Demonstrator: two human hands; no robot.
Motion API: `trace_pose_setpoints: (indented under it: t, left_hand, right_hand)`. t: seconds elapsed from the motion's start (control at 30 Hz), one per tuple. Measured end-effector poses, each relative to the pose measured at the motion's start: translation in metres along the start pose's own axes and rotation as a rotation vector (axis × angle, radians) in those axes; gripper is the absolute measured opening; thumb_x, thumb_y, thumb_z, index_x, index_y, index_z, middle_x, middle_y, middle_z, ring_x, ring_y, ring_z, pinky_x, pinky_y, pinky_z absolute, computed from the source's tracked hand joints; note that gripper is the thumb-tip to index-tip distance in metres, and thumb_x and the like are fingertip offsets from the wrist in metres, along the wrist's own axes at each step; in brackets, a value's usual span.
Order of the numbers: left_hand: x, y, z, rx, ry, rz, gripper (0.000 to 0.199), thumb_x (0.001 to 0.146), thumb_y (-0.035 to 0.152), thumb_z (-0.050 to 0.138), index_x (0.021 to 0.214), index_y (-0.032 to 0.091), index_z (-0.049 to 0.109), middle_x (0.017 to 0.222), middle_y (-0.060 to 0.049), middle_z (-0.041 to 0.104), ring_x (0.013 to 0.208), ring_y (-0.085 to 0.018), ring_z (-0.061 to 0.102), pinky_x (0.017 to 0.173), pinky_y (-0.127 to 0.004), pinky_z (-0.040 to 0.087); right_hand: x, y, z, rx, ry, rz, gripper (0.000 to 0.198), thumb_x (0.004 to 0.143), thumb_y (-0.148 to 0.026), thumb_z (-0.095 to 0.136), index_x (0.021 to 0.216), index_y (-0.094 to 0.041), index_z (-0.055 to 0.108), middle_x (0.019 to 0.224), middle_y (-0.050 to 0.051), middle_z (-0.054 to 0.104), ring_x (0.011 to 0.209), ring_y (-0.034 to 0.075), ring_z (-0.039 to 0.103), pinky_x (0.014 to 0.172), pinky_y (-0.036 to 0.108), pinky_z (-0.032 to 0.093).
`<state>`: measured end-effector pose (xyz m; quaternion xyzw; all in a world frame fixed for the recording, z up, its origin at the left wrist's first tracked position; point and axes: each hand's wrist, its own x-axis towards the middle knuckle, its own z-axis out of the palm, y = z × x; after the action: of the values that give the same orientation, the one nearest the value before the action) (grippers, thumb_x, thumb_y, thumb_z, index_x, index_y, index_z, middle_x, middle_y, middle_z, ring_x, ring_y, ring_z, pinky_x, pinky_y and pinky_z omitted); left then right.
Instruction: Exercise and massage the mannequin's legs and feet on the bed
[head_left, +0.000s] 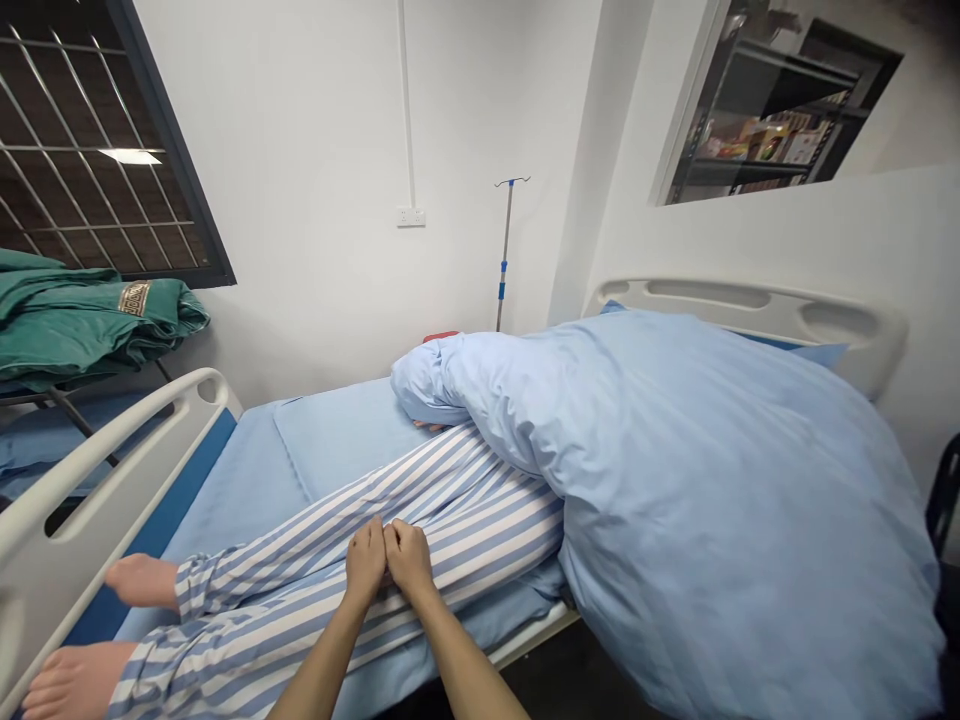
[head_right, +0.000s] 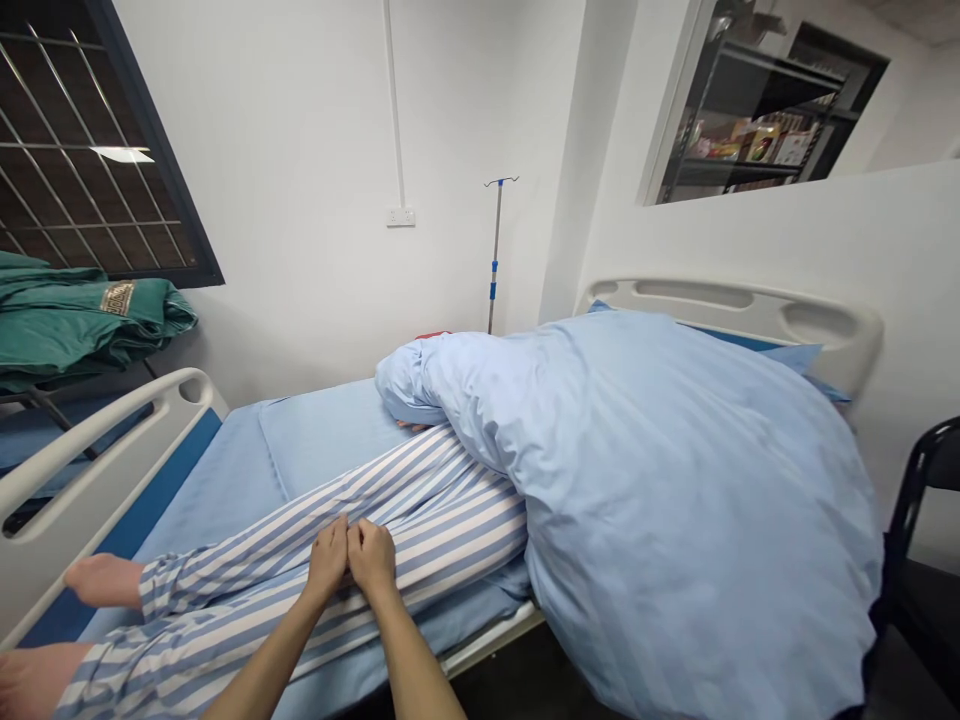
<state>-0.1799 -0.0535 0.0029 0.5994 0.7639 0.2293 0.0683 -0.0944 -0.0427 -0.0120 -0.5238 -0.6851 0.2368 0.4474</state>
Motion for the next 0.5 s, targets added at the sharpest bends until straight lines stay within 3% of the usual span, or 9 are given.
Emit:
trace_pose_setpoints:
  t: [0.1, 0.17, 0.33, 0.5]
  left_hand:
    - [0.006, 0.014, -0.001, -0.31, 0.034, -0.065, 0.052, 0.09, 0.036, 0.012, 0.066, 0.019, 0.055, 0.065, -0.004, 0.062, 0.063, -0.014, 0.056, 0.06, -0.023, 0.041]
    - [0.004, 0.017, 0.004, -0.397, 0.06, -0.084, 0.051, 0.09, 0.039, 0.014, 0.065, 0.02, 0.054, 0.063, -0.004, 0.06, 0.062, -0.014, 0.055, 0.059, -0.024, 0.042]
    - [-0.01, 0.009, 0.027, -0.274, 0.058, -0.112, 0.031, 0.086, 0.031, 0.033, 0.092, 0.02, 0.062, 0.082, -0.006, 0.067, 0.082, -0.018, 0.06, 0.07, -0.027, 0.043]
    - [-0.014, 0.005, 0.034, -0.087, 0.041, -0.106, 0.03, 0.086, 0.028, 0.037, 0.104, 0.02, 0.06, 0.085, -0.007, 0.068, 0.083, -0.018, 0.061, 0.071, -0.025, 0.041]
  right_hand:
    - [0.002, 0.002, -0.002, 0.087, 0.008, 0.019, 0.039, 0.087, -0.027, 0.031, 0.054, -0.019, 0.05, 0.054, 0.001, 0.056, 0.053, 0.012, 0.047, 0.053, 0.023, 0.024]
    - [0.002, 0.004, -0.003, 0.138, 0.019, 0.027, 0.039, 0.087, -0.029, 0.029, 0.054, -0.019, 0.048, 0.053, 0.0, 0.054, 0.053, 0.012, 0.046, 0.053, 0.023, 0.025]
    - [0.001, 0.005, -0.003, 0.197, 0.057, 0.05, 0.038, 0.086, -0.032, 0.033, 0.051, -0.019, 0.043, 0.047, -0.002, 0.046, 0.048, 0.011, 0.039, 0.049, 0.023, 0.024]
    - [0.001, 0.003, -0.003, 0.183, 0.057, 0.038, 0.037, 0.084, -0.032, 0.036, 0.051, -0.019, 0.045, 0.047, -0.002, 0.046, 0.048, 0.01, 0.038, 0.05, 0.023, 0.024]
